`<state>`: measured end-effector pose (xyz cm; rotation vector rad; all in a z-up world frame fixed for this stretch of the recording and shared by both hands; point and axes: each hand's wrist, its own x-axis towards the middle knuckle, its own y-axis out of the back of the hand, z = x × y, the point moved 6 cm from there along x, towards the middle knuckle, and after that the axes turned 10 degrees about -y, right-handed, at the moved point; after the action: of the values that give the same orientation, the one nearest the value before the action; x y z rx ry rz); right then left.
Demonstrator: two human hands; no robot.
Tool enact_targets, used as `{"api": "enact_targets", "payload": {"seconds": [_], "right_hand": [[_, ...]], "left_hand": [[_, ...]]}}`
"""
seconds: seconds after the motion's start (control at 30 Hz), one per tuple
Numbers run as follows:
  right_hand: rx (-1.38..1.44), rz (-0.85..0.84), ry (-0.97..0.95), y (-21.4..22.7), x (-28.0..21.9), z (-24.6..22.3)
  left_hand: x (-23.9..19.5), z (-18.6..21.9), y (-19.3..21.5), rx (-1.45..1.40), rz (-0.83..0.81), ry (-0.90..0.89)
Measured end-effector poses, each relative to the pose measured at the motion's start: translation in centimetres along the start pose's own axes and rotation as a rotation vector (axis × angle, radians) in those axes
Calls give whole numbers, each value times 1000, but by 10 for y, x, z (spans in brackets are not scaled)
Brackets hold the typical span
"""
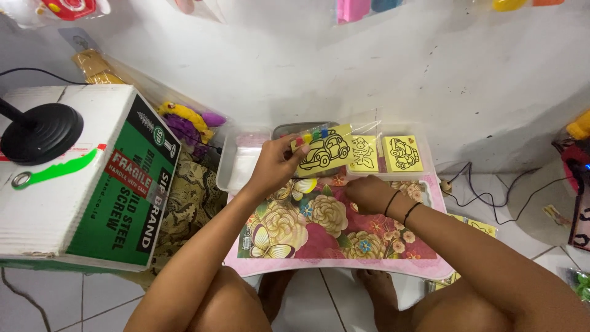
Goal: The person sits on the floor and packs small, colorful plastic pieces into clear plastic bags that have a yellow card with a vehicle design attached. They seal the bags and place them on the floor next to other completed packs.
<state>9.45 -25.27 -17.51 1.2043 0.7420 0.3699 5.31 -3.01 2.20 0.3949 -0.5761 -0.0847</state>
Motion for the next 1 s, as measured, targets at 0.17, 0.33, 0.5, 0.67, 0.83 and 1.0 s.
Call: {"api": "enact_targets", "payload": {"seconds": [0.17, 0.33, 0.5, 0.67, 0.83, 1.0], "right_hand": [[-41, 66, 9, -1, 1, 4], [4, -1, -29, 15, -9, 0], [316, -88, -4, 40, -21, -10], [397, -98, 48, 37, -21, -13], [374, -112, 88, 32, -19, -13], [114, -92, 43, 30, -12, -13]], "left_hand": [[0, -1, 1, 19, -5, -8], [0, 1, 1, 7, -6, 2], [-1, 3, -1, -19, -13, 20], [0, 2, 0, -2, -19, 21], [-2, -3, -1, 11, -23, 24], [-2, 0, 1, 18, -24, 18]]}}
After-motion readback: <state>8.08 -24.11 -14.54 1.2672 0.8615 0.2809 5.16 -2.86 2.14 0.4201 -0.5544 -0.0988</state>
